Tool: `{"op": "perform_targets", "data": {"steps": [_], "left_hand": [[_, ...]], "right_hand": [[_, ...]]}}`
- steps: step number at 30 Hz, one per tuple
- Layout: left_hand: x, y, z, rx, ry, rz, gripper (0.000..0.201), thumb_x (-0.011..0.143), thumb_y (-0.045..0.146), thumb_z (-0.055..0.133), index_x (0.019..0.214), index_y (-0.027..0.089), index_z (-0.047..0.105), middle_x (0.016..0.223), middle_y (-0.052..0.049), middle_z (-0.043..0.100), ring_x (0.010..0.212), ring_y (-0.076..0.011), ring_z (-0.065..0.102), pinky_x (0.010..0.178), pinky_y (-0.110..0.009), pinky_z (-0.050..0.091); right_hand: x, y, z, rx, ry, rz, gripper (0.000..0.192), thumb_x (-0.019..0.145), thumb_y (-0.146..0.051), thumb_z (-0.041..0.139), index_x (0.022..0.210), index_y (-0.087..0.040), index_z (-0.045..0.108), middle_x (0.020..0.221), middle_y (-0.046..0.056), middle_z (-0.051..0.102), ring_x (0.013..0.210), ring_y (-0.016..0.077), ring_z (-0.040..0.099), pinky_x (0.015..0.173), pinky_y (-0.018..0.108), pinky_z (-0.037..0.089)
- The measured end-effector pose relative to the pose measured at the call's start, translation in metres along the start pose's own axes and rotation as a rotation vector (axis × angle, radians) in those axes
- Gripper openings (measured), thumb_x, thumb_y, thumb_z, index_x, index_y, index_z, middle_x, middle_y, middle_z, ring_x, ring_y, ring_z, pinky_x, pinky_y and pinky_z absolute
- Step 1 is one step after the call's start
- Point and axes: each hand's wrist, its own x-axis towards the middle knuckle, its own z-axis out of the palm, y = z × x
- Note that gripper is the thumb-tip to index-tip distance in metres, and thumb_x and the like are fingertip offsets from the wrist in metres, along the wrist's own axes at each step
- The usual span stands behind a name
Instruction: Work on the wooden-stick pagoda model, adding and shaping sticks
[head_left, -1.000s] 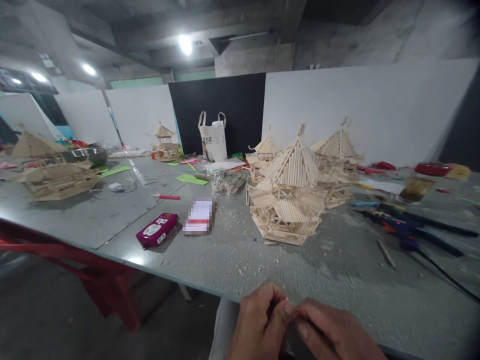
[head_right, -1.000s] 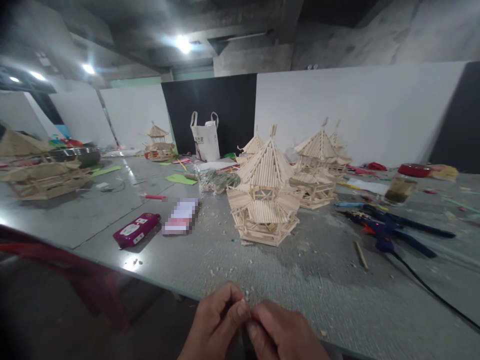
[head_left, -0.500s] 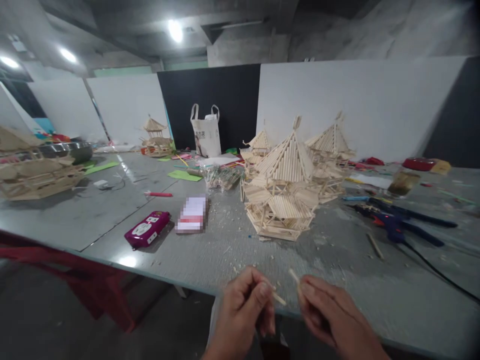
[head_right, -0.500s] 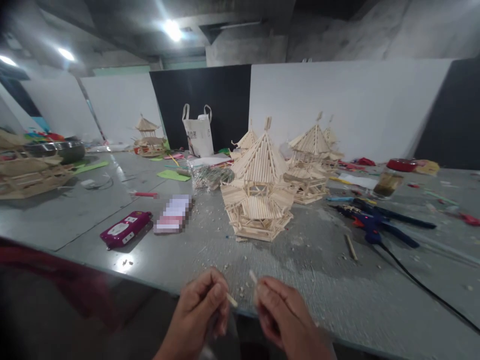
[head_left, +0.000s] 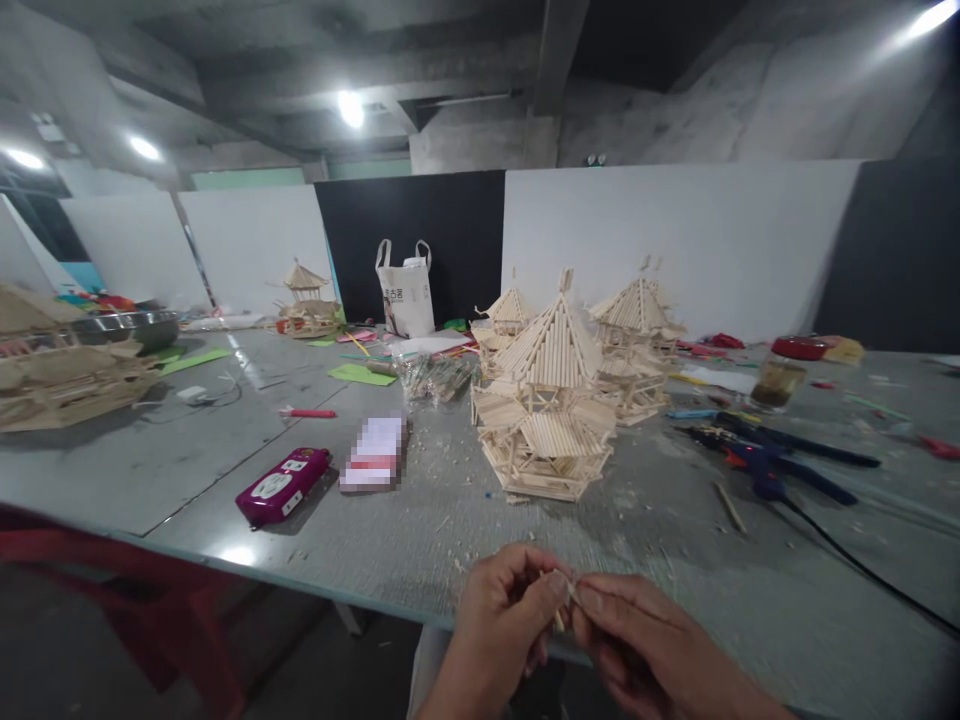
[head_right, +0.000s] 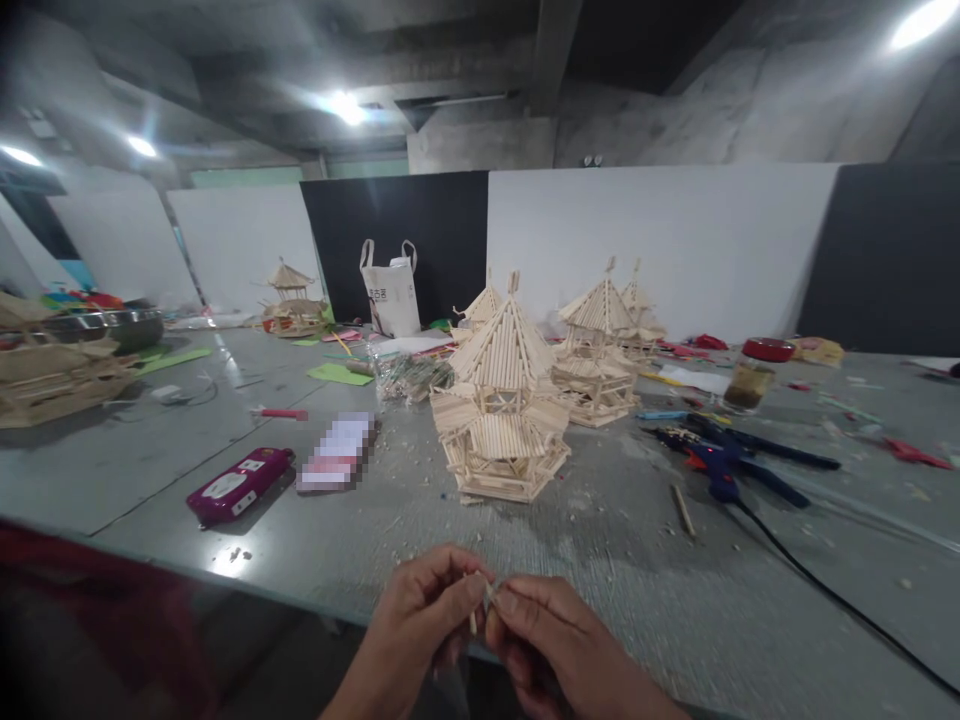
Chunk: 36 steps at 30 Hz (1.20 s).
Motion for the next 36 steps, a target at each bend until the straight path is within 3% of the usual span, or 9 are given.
{"op": "perform_targets", "data": {"steps": [6,10,13,16,19,27,33,36], "left_hand": [[-0.004,-0.004,-0.004,0.247,0.033,0.190,0.027,0.086,0.039,0.052,0.084,0.016,0.066,0.063,0.002,0.056,0.048,-0.0063,0.043,0.045,-0.017,0.035],[-0.004,-0.010,0.000,0.228,0.122,0.199,0.027,0.087,0.040,0.050,0.081,0.018,0.063,0.054,0.006,0.047,0.044,-0.0067,0.035,0.042,-0.019,0.027],[-0.003,-0.012,0.006,0.234,0.228,0.212,0.024,0.086,0.037,0.051,0.074,0.018,0.061,0.050,0.007,0.040,0.044,-0.0074,0.032,0.043,-0.020,0.024],[-0.003,-0.013,0.008,0.236,0.256,0.196,0.023,0.085,0.038,0.051,0.075,0.018,0.060,0.048,0.008,0.039,0.043,-0.0083,0.033,0.043,-0.021,0.025],[-0.003,-0.015,0.006,0.264,0.240,0.193,0.023,0.086,0.039,0.049,0.076,0.019,0.057,0.048,0.008,0.039,0.043,-0.0090,0.034,0.042,-0.021,0.026],[-0.006,-0.010,-0.003,0.829,0.189,0.538,0.019,0.088,0.014,0.040,0.078,0.018,0.055,0.066,-0.002,0.062,0.059,-0.0148,0.058,0.054,-0.024,0.039],[-0.012,0.003,-0.004,0.928,0.113,0.516,0.017,0.086,0.008,0.040,0.083,0.017,0.054,0.073,-0.004,0.064,0.063,-0.0165,0.060,0.057,-0.026,0.042],[-0.013,0.007,-0.005,0.948,0.085,0.532,0.018,0.084,0.006,0.040,0.083,0.017,0.054,0.072,-0.004,0.063,0.062,-0.0159,0.059,0.055,-0.026,0.042]], "right_hand": [[0.005,0.000,-0.011,-0.418,0.104,-0.132,0.048,0.089,-0.060,0.041,0.074,-0.015,0.050,0.059,-0.003,0.047,0.039,0.0060,0.049,0.033,0.013,0.033],[0.006,-0.005,-0.010,-0.716,0.228,-0.231,0.043,0.091,-0.052,0.042,0.080,-0.017,0.062,0.070,0.003,0.057,0.048,0.0088,0.054,0.038,0.015,0.039],[0.007,-0.008,-0.006,-0.682,0.292,-0.186,0.036,0.088,-0.050,0.045,0.084,-0.019,0.064,0.059,0.001,0.059,0.046,0.0113,0.055,0.041,0.018,0.042],[0.009,-0.010,-0.002,-0.641,0.288,-0.167,0.035,0.086,-0.049,0.045,0.080,-0.019,0.062,0.053,0.001,0.058,0.045,0.0136,0.057,0.043,0.020,0.044],[0.008,-0.011,0.000,-0.664,0.282,-0.185,0.035,0.085,-0.048,0.044,0.078,-0.019,0.063,0.055,0.002,0.061,0.048,0.0155,0.060,0.046,0.022,0.047],[0.002,-0.023,-0.005,-0.702,0.195,-0.217,0.034,0.089,-0.045,0.044,0.081,-0.018,0.063,0.058,0.002,0.062,0.048,0.0126,0.059,0.046,0.020,0.045],[-0.004,-0.035,-0.010,-0.922,0.120,-0.287,0.028,0.092,-0.036,0.043,0.086,-0.021,0.065,0.064,0.000,0.065,0.054,0.0113,0.060,0.050,0.020,0.044],[-0.003,-0.039,-0.011,-0.838,0.070,-0.187,0.029,0.091,-0.040,0.043,0.085,-0.020,0.063,0.061,0.000,0.065,0.054,0.0119,0.060,0.051,0.021,0.044]]}}
